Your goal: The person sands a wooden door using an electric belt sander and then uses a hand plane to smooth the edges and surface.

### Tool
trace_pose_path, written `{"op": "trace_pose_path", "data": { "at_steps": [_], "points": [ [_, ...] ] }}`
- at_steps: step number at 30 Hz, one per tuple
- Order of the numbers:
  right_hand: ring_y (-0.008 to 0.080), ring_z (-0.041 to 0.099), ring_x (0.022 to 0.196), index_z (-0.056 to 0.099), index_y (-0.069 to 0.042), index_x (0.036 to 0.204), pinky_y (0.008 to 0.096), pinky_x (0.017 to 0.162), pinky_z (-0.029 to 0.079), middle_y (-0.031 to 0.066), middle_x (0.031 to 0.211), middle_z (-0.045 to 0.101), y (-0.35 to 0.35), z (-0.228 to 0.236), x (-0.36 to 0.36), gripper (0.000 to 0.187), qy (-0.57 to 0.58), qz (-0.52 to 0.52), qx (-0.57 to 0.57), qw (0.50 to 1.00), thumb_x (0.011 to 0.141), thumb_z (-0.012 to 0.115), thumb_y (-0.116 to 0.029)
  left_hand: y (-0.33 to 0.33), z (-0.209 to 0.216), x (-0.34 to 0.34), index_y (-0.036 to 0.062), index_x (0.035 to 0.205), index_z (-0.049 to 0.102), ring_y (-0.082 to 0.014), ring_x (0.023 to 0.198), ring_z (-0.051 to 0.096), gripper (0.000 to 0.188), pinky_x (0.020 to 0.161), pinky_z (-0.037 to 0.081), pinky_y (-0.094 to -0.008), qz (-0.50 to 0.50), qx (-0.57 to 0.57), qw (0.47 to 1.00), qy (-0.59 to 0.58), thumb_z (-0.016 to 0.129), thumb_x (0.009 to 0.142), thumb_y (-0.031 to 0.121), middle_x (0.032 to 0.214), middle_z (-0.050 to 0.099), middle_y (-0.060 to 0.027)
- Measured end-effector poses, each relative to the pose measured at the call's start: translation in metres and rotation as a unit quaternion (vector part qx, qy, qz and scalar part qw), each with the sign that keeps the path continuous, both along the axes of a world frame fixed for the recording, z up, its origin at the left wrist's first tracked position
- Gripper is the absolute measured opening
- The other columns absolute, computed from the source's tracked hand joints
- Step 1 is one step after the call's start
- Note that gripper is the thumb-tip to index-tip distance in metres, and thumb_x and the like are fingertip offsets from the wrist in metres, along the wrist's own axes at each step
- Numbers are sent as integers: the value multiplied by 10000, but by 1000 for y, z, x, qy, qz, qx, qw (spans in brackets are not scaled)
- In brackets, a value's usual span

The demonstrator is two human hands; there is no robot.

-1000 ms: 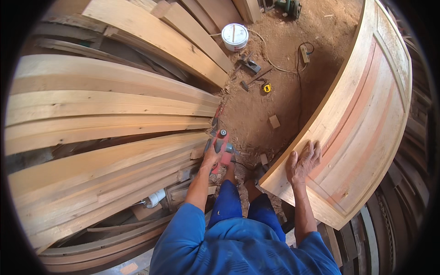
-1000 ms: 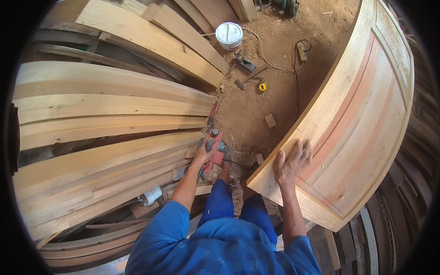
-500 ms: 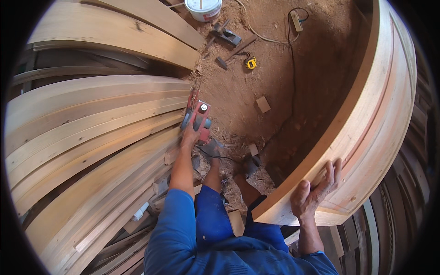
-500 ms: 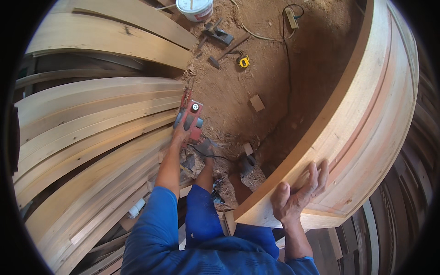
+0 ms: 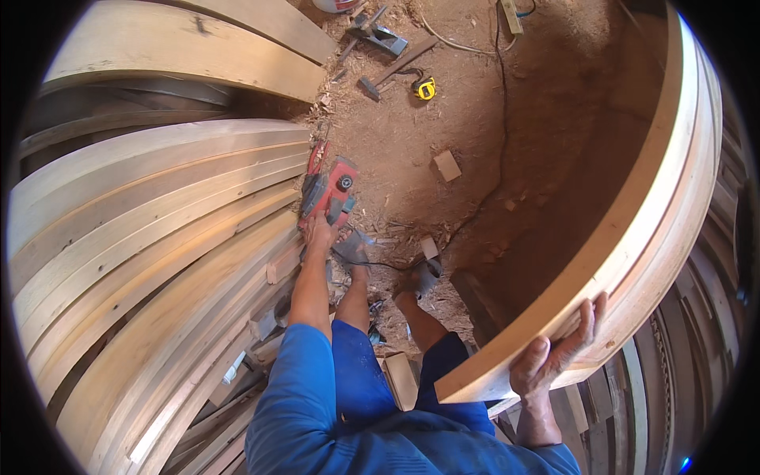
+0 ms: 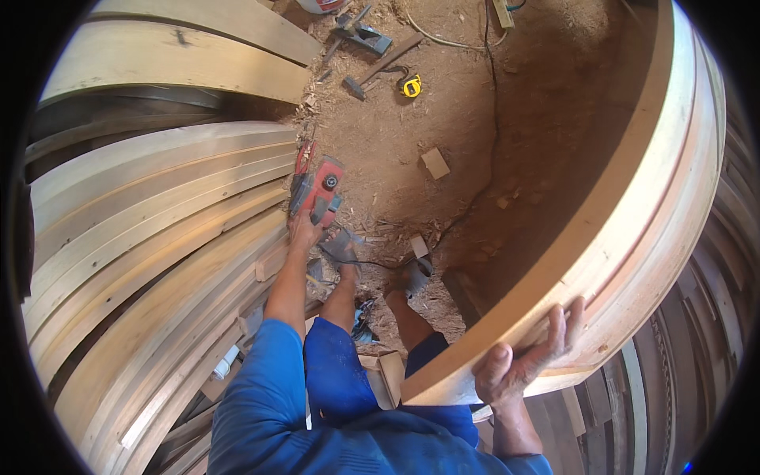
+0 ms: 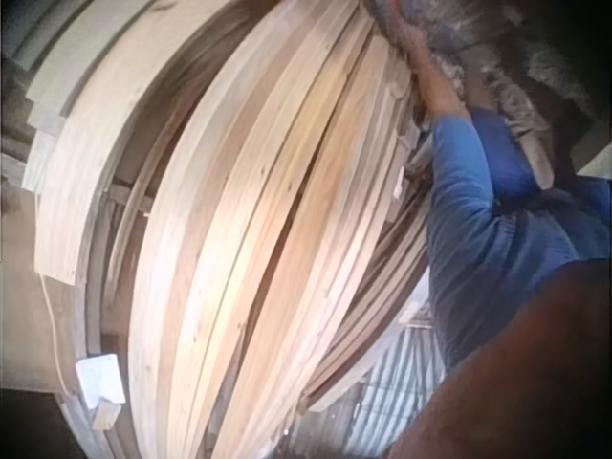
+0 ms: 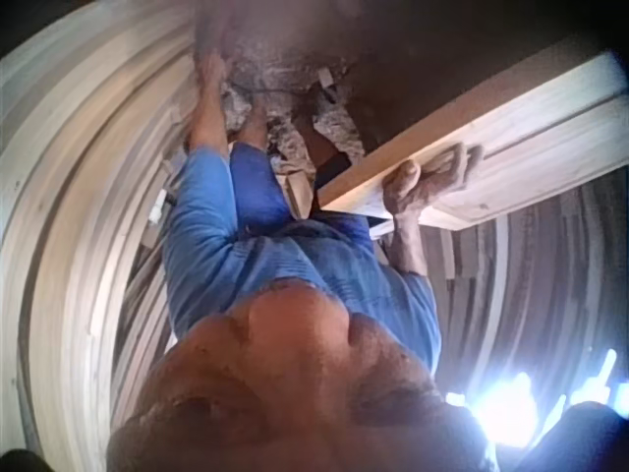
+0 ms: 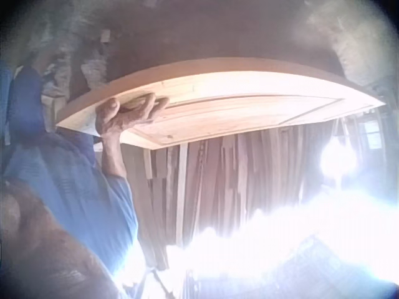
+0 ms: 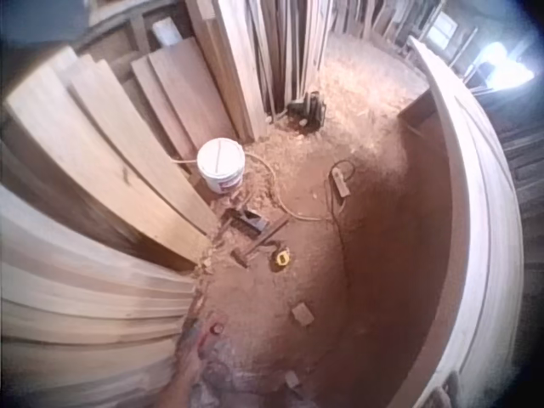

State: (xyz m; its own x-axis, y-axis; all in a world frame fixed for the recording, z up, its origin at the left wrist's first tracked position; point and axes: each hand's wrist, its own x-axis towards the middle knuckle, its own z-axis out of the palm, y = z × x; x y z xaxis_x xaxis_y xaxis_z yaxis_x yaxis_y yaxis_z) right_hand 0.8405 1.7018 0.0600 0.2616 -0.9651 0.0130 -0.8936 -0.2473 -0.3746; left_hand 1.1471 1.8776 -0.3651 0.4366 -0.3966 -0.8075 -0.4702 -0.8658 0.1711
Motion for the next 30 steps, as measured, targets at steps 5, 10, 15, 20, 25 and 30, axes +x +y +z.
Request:
{"op": "trace_pose_path", "data": {
  "at_steps": [5, 10, 15, 20, 25, 30],
  "points": [
    [449, 248, 1480, 382, 14, 1494, 570, 1207, 197, 307, 1598, 229, 4, -6, -6, 700, -50, -11, -62, 997, 1008, 547, -461, -5, 64, -36, 46, 1351, 566, -383, 1196, 620, 555, 1041, 478, -466, -40, -125, 991, 30, 743, 866, 250, 1252, 638, -257],
    [472, 218, 1470, 427, -9, 1480, 588, 1197, 185, 288, 1595, 281, 0, 1, -2, 670, -9, 1, -50, 999, 949, 590, -385, 22, 146, -87, 81, 1333, 544, -315, 1016, 692, 468, 896, 556, -392, 219, -145, 862, 434, 720, 958, 300, 1177, 696, -126],
    [492, 310, 1389, 479, -60, 1448, 603, 1151, 253, 271, 1550, 338, -1, 9, -2, 645, -4, -24, -67, 997, 908, 625, -380, -25, 340, -127, 107, 1547, 375, -263, 1142, 621, 771, 955, 512, -464, 317, -71, 701, 634, 617, 980, 568, 1323, 625, -160],
    [491, 313, 1384, 475, -55, 1439, 601, 1150, 271, 259, 1552, 344, 2, 6, -11, 618, -20, -34, -85, 996, 924, 610, -370, -42, 391, -181, -11, 1369, 445, -451, 1172, 636, 651, 980, 487, -513, -3, -234, 922, 307, 601, 999, 501, 1232, 642, -298],
    [458, 318, 1405, 502, -88, 1437, 568, 1173, 260, 242, 1572, 336, -1, 34, -21, 628, -53, -31, -41, 997, 909, 664, -388, -44, 415, -195, -35, 1355, 443, -531, 1188, 599, 652, 1017, 463, -547, -51, -264, 954, 128, 573, 1000, 496, 1244, 617, -366],
    [457, 465, 1325, 551, -97, 1404, 572, 1130, 334, 275, 1519, 433, -1, 49, -113, 580, -17, -123, 138, 983, 934, 630, -427, -43, 413, -193, -42, 1381, 441, -540, 1297, 520, 695, 1087, 422, -556, -103, -220, 970, -3, 553, 990, 522, 1343, 564, -389]
  ]
}}
